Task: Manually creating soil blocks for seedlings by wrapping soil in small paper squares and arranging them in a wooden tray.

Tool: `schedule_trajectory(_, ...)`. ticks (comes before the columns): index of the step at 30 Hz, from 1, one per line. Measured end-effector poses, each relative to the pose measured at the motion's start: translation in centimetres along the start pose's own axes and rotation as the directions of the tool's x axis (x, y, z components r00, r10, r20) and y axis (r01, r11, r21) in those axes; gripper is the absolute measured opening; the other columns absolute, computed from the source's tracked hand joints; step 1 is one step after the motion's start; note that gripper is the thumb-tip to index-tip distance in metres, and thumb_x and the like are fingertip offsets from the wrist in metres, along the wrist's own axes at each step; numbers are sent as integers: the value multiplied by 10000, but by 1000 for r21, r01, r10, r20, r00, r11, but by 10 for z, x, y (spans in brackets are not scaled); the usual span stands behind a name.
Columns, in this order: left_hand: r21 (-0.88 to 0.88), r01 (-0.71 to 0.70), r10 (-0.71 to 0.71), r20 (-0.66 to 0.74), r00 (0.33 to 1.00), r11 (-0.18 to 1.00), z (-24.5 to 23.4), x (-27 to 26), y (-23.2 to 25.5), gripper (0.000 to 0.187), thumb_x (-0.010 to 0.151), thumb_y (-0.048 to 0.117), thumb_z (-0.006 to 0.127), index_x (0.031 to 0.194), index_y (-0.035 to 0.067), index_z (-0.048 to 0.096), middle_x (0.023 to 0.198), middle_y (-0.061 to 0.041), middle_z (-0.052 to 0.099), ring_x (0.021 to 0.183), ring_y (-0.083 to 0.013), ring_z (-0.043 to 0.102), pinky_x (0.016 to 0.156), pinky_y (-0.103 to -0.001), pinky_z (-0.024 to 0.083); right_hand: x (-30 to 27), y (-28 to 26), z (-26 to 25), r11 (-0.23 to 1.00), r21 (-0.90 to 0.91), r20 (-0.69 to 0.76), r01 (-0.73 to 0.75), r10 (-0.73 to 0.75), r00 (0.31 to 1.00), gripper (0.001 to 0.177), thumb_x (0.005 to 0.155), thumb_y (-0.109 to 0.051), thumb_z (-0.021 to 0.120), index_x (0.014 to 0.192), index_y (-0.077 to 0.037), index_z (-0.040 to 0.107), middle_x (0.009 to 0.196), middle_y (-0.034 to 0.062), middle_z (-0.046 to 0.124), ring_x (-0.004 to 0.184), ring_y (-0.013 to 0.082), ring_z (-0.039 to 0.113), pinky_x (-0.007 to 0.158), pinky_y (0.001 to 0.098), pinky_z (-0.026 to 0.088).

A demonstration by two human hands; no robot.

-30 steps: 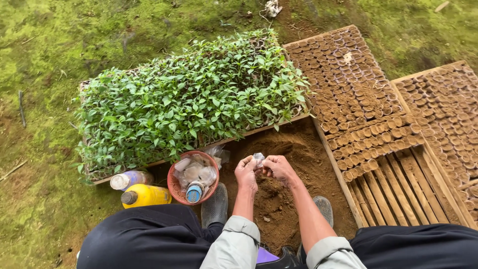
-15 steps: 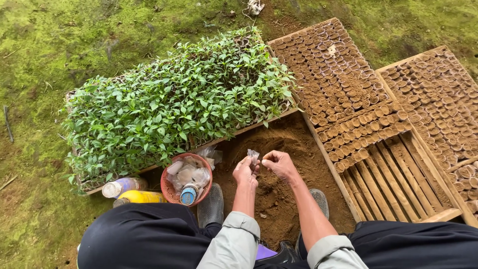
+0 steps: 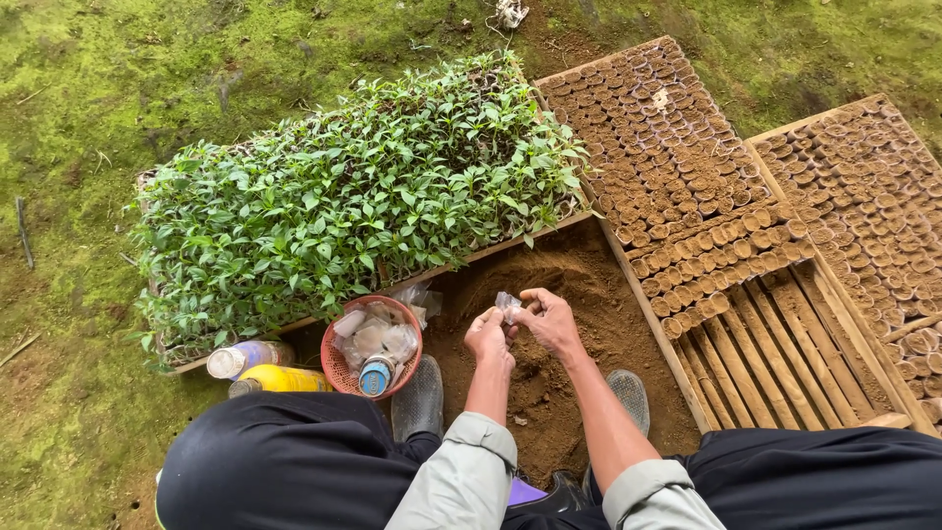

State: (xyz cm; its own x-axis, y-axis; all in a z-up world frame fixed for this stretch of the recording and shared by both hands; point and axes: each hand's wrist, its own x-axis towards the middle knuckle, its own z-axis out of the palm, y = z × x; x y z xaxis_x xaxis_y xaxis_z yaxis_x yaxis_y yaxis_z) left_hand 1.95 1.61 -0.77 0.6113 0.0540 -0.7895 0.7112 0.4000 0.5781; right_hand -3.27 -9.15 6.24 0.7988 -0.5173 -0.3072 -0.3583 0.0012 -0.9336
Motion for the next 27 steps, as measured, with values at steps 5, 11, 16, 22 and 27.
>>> schedule_trajectory(5, 98, -20, 17, 39, 999, 995, 1, -22, 7, 251, 831, 115, 775, 1063, 80, 686, 809, -139, 731, 669, -224, 754, 583, -287, 629, 3, -1, 2, 999, -43, -52, 24, -26, 998, 191, 787, -186, 863, 946, -103, 800, 672, 40, 696, 560, 48, 579, 503, 201, 444)
schedule_trajectory(11, 144, 21, -39, 124, 991, 989, 1, -21, 5, 242, 927, 303, 683, 1083, 119, 663, 795, -79, 710, 676, -188, 756, 605, -299, 638, 8, 5, -1, 997, -70, -41, -29, 27, 999, 48, 749, -134, 776, 746, -87, 784, 587, 73, 701, 504, 93, 618, 475, 217, 454)
schedule_trajectory(16, 140, 59, -82, 166, 983, 988, -1, -10, -2, 201, 919, 330, 710, 977, 144, 657, 805, -75, 675, 660, -199, 737, 613, -306, 631, 5, 0, -2, 991, -111, -3, -69, 69, 998, 77, 727, -118, 730, 712, -45, 746, 566, 103, 691, 486, 119, 625, 468, 235, 469)
schedule_trajectory(22, 77, 109, -120, 145, 982, 991, -3, -7, -4, 136, 913, 256, 725, 920, 145, 647, 798, -104, 668, 634, -224, 733, 595, -311, 630, -6, -13, 1, 996, -68, 17, -58, 59, 998, 99, 742, -70, 765, 827, -20, 751, 621, 122, 695, 504, 117, 652, 494, 227, 521)
schedule_trajectory(27, 57, 177, -184, 154, 971, 983, -4, -3, -11, 124, 912, 256, 725, 910, 167, 639, 798, -116, 675, 655, -226, 741, 600, -314, 640, -9, -13, 4, 999, 6, -57, -36, 36, 998, 94, 830, -78, 742, 844, 14, 750, 640, 177, 698, 506, 142, 663, 470, 252, 536)
